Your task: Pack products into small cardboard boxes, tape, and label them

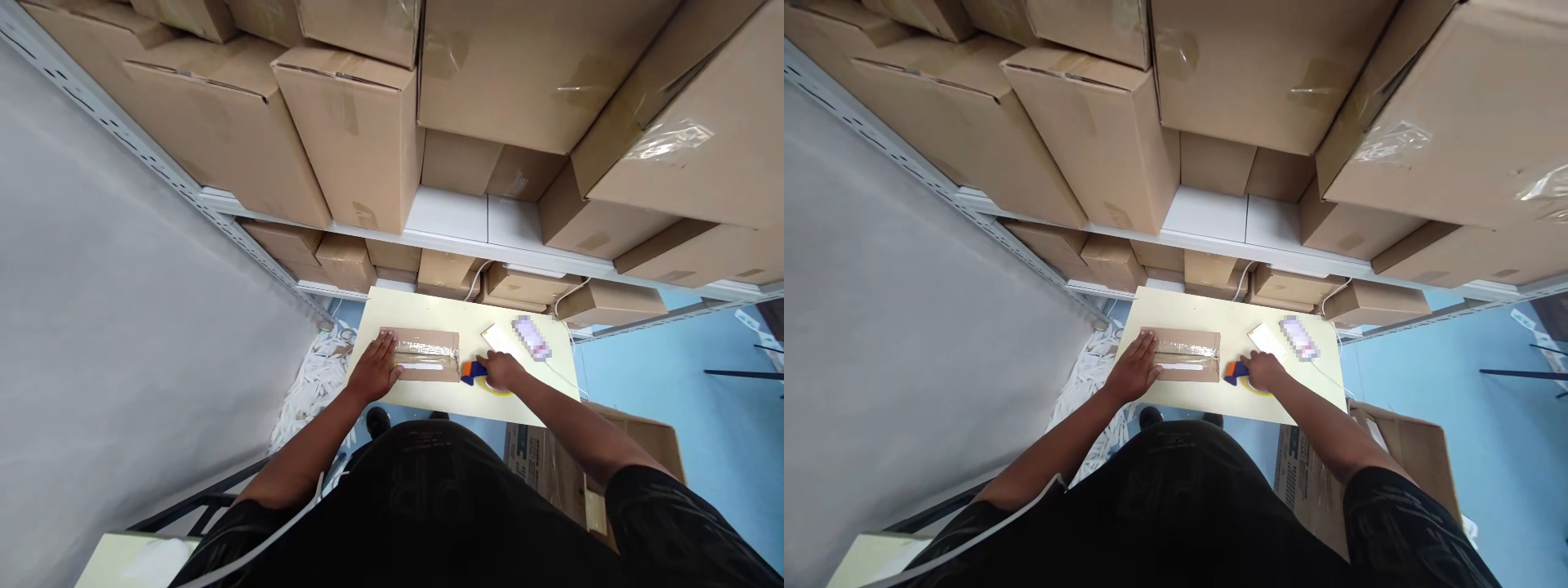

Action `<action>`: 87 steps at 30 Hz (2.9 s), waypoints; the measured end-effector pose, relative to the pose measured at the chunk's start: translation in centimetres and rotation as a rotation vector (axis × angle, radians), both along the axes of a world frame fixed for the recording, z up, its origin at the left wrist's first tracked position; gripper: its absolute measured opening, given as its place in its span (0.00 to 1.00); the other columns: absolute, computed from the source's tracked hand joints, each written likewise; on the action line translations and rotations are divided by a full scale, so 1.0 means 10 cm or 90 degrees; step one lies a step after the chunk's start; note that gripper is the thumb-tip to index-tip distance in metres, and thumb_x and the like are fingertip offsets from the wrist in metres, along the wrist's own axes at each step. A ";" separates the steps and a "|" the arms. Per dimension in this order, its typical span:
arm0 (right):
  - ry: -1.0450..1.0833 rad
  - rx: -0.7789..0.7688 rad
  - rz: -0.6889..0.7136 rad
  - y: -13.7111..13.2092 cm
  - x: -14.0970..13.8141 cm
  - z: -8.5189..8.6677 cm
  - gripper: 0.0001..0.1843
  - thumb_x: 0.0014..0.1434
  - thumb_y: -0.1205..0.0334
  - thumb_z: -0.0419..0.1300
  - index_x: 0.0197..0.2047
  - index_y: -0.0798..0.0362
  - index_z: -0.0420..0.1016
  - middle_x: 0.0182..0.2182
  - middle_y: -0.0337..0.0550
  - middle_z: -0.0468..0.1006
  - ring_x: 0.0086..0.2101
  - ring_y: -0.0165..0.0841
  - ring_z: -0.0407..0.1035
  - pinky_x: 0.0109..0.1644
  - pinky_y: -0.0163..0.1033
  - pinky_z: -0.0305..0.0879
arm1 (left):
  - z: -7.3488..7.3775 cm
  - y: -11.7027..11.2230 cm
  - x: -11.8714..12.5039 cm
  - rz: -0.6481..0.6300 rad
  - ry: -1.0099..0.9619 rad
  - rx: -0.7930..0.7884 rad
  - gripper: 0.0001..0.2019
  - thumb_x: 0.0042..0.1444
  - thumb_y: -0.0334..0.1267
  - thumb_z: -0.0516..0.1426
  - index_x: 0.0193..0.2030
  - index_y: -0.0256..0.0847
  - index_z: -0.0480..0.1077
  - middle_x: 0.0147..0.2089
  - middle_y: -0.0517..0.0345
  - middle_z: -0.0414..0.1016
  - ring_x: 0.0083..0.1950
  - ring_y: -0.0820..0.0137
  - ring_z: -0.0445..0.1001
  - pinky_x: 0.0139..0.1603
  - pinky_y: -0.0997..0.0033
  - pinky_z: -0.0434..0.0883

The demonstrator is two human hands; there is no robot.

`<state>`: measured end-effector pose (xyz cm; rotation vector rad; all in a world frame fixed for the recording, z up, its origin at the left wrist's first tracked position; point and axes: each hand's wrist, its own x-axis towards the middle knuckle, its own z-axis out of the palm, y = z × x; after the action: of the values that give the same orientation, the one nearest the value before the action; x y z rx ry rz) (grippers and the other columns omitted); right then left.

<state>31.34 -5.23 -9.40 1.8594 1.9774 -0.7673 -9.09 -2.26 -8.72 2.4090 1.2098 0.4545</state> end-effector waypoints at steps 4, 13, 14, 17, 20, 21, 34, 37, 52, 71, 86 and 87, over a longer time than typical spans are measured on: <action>0.028 -0.027 -0.124 -0.26 0.21 -0.20 0.31 0.56 0.61 0.63 0.64 0.46 0.72 0.46 0.46 0.81 0.44 0.41 0.77 0.45 0.38 0.67 | -0.07 -0.06 -0.06 0.038 -0.140 -0.064 0.36 0.66 0.46 0.55 0.78 0.38 0.51 0.81 0.45 0.42 0.81 0.51 0.38 0.79 0.44 0.44; -0.029 0.082 -0.294 -0.56 0.19 -0.52 0.27 0.57 0.54 0.60 0.59 0.52 0.76 0.56 0.58 0.75 0.55 0.51 0.70 0.54 0.47 0.68 | -0.72 -0.39 -0.40 0.280 -0.383 -0.540 0.50 0.51 0.41 0.58 0.80 0.45 0.43 0.78 0.47 0.53 0.77 0.48 0.54 0.72 0.44 0.60; -0.041 0.127 -0.308 -0.59 0.14 -0.52 0.30 0.57 0.54 0.60 0.62 0.53 0.74 0.57 0.60 0.74 0.57 0.53 0.68 0.56 0.51 0.67 | -0.74 -0.39 -0.41 0.281 -0.364 -0.543 0.51 0.50 0.42 0.61 0.80 0.44 0.43 0.77 0.45 0.55 0.77 0.47 0.55 0.72 0.43 0.59; 0.035 0.288 -0.257 -0.69 -0.13 -0.50 0.37 0.55 0.58 0.60 0.68 0.54 0.65 0.62 0.60 0.70 0.61 0.54 0.63 0.64 0.57 0.62 | -0.72 -0.35 -0.36 0.280 -0.368 -0.527 0.51 0.51 0.49 0.64 0.79 0.41 0.47 0.74 0.44 0.62 0.74 0.48 0.60 0.71 0.46 0.62; 0.251 0.301 -0.145 -0.74 -0.57 -0.41 0.36 0.55 0.61 0.58 0.68 0.52 0.61 0.61 0.54 0.70 0.62 0.47 0.64 0.65 0.53 0.64 | -0.64 -0.30 -0.26 0.256 -0.386 -0.503 0.45 0.54 0.55 0.62 0.76 0.41 0.55 0.69 0.45 0.69 0.70 0.50 0.66 0.67 0.50 0.67; 0.298 0.278 -0.148 -0.72 -0.73 -0.36 0.33 0.57 0.60 0.57 0.66 0.51 0.62 0.57 0.52 0.73 0.58 0.46 0.67 0.62 0.52 0.67 | -0.60 -0.29 -0.23 0.247 -0.379 -0.492 0.43 0.55 0.56 0.60 0.74 0.41 0.57 0.68 0.45 0.71 0.69 0.51 0.67 0.66 0.51 0.69; 0.251 0.163 -0.341 -0.05 -0.99 0.08 0.18 0.72 0.51 0.46 0.46 0.52 0.73 0.44 0.50 0.79 0.46 0.43 0.72 0.49 0.42 0.67 | -0.06 0.18 0.10 0.313 0.045 -0.412 0.30 0.68 0.60 0.45 0.47 0.36 0.76 0.51 0.35 0.81 0.54 0.46 0.79 0.51 0.54 0.73; 0.162 0.228 -0.371 -0.30 -0.62 -0.06 0.17 0.70 0.58 0.47 0.52 0.52 0.73 0.49 0.51 0.77 0.51 0.43 0.70 0.54 0.44 0.66 | 0.01 0.19 0.06 0.303 0.065 -0.374 0.29 0.68 0.60 0.45 0.49 0.37 0.76 0.50 0.38 0.81 0.51 0.49 0.79 0.50 0.55 0.73; 0.150 0.196 -0.468 -0.92 0.15 -0.29 0.18 0.64 0.59 0.55 0.56 0.53 0.68 0.48 0.51 0.79 0.45 0.41 0.75 0.48 0.41 0.68 | 0.82 -0.20 1.34 0.117 -0.142 -0.605 0.20 0.65 0.56 0.51 0.34 0.42 0.71 0.33 0.56 0.78 0.30 0.69 0.76 0.30 0.71 0.69; 0.411 0.262 -0.504 -1.30 -0.11 0.05 0.31 0.50 0.65 0.62 0.59 0.50 0.64 0.50 0.49 0.78 0.49 0.43 0.73 0.55 0.47 0.70 | 0.50 -0.17 2.46 0.218 -0.199 -0.841 0.17 0.61 0.53 0.61 0.33 0.40 0.68 0.28 0.60 0.72 0.24 0.77 0.68 0.26 0.76 0.65; 0.402 0.147 -0.702 -1.68 -0.39 -0.09 0.27 0.53 0.56 0.64 0.57 0.47 0.69 0.37 0.40 0.80 0.36 0.39 0.75 0.38 0.38 0.67 | 0.22 0.66 2.77 -0.161 0.316 -0.254 0.11 0.59 0.42 0.61 0.38 0.36 0.78 0.44 0.38 0.80 0.47 0.53 0.77 0.50 0.56 0.70; 0.414 0.115 -0.718 -1.73 -0.43 -0.16 0.26 0.53 0.55 0.64 0.56 0.46 0.69 0.35 0.38 0.80 0.35 0.38 0.75 0.37 0.38 0.66 | 0.14 0.69 2.81 -0.173 0.340 -0.250 0.09 0.55 0.40 0.64 0.36 0.35 0.78 0.43 0.36 0.80 0.50 0.50 0.76 0.54 0.52 0.69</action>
<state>27.09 -22.55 -10.99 3.1262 1.0698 -1.6765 19.04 4.68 -7.29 2.3510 1.0147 -0.4955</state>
